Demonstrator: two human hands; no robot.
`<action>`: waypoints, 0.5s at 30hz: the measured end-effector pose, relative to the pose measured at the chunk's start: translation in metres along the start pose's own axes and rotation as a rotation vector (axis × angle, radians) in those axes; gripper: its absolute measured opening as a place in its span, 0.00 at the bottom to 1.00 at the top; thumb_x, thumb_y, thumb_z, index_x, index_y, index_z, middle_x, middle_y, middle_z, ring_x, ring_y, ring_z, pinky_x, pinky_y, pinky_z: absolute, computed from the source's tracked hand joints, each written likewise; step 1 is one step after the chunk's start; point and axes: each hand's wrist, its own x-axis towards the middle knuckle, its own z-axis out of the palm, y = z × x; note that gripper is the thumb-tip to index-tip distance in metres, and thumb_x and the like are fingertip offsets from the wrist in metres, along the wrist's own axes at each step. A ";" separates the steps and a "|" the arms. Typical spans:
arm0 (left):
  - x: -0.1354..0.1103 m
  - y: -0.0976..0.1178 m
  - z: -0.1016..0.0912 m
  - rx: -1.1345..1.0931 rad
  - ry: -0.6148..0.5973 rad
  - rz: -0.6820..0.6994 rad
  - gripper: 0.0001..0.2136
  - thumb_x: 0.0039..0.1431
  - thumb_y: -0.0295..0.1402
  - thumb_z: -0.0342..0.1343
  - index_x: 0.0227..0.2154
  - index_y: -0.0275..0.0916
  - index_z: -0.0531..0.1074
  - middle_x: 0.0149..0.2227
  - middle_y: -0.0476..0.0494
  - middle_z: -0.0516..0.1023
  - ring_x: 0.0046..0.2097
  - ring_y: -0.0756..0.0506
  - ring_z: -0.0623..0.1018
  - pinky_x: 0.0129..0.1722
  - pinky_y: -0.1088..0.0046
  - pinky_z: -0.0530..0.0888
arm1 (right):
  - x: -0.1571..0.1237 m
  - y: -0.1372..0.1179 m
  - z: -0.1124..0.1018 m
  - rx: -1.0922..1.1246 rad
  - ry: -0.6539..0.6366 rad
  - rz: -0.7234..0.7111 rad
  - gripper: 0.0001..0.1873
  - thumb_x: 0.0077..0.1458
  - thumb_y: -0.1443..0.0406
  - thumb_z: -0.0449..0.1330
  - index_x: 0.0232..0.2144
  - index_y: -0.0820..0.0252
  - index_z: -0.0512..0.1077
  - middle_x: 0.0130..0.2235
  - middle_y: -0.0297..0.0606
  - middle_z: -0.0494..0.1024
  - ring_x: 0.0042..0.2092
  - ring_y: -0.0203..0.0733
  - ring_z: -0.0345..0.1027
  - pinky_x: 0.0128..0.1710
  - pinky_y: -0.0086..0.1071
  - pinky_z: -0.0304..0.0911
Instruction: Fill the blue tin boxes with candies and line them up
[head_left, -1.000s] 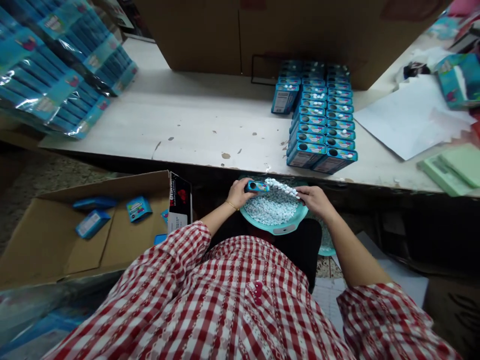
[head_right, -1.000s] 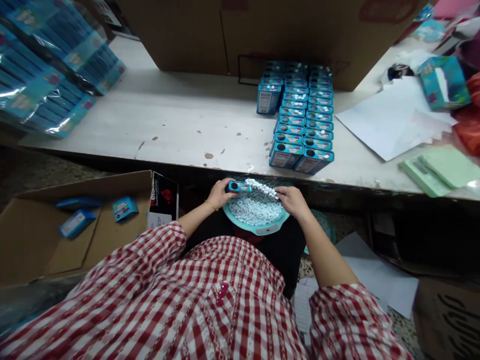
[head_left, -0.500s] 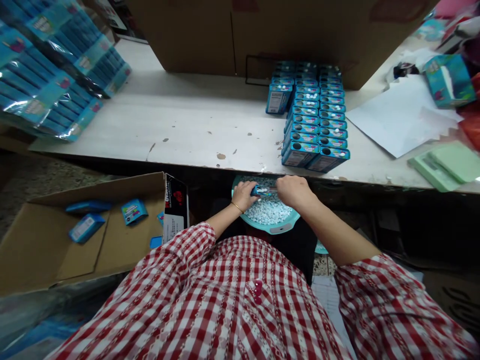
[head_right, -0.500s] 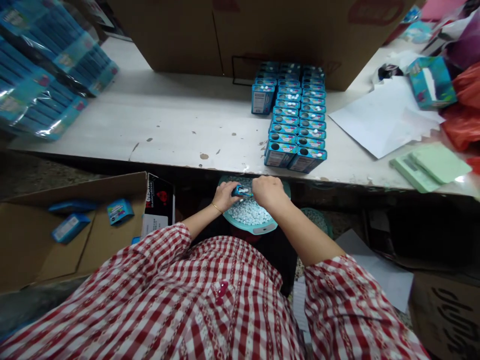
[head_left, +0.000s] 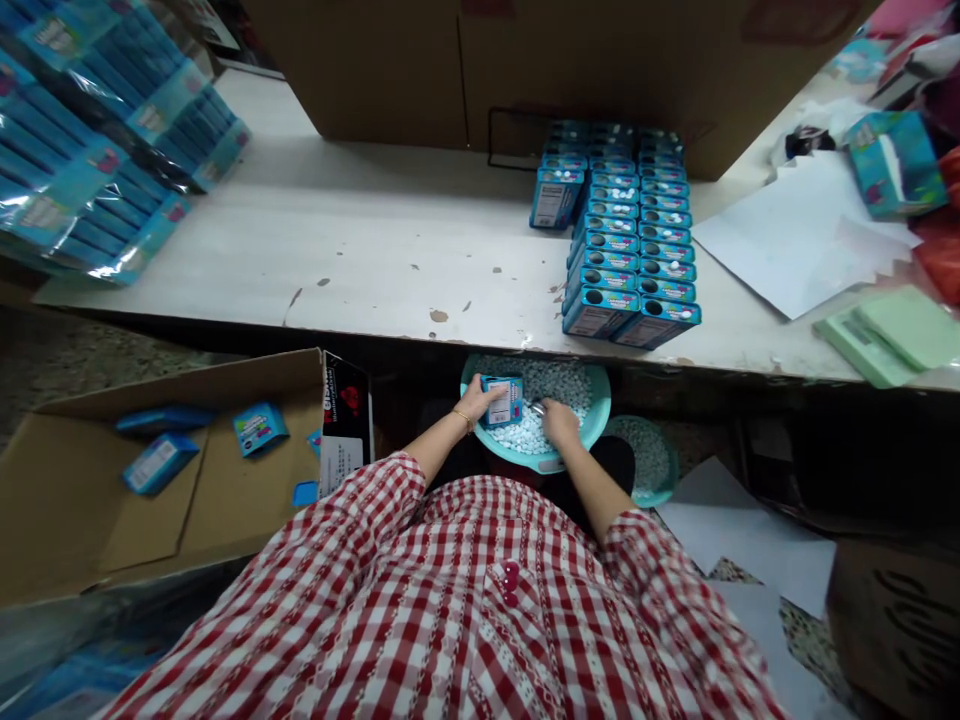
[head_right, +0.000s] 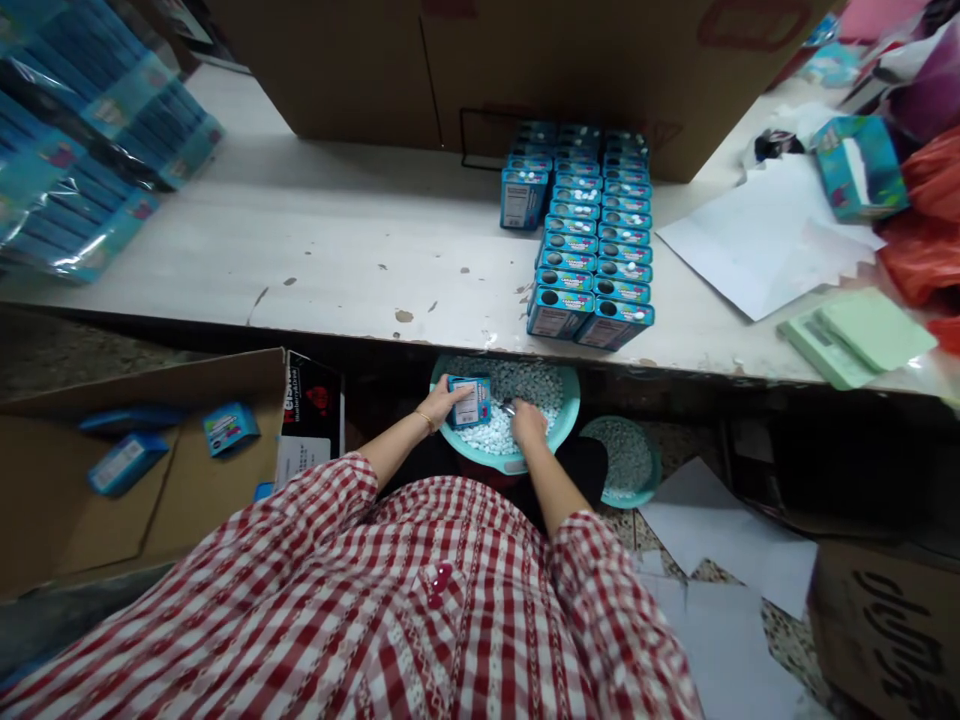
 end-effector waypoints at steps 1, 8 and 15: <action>0.000 -0.002 0.005 -0.052 -0.027 -0.029 0.18 0.43 0.33 0.63 0.33 0.38 0.60 0.32 0.49 0.72 0.34 0.51 0.75 0.39 0.68 0.73 | 0.007 -0.005 0.009 0.030 0.021 0.020 0.23 0.57 0.70 0.39 0.48 0.59 0.68 0.42 0.49 0.75 0.43 0.47 0.70 0.36 0.35 0.63; -0.018 0.022 -0.011 -0.004 -0.100 0.130 0.20 0.42 0.38 0.63 0.36 0.38 0.62 0.31 0.51 0.70 0.34 0.51 0.73 0.39 0.71 0.72 | 0.024 0.019 0.019 0.429 0.114 0.043 0.16 0.54 0.66 0.47 0.36 0.62 0.74 0.37 0.42 0.76 0.42 0.42 0.68 0.39 0.28 0.59; -0.027 0.038 -0.031 0.471 -0.029 0.436 0.21 0.43 0.35 0.62 0.41 0.37 0.65 0.34 0.48 0.72 0.37 0.49 0.72 0.42 0.71 0.69 | -0.006 0.050 -0.027 0.539 0.131 -0.036 0.17 0.51 0.63 0.49 0.37 0.63 0.74 0.27 0.35 0.74 0.29 0.36 0.66 0.30 0.25 0.58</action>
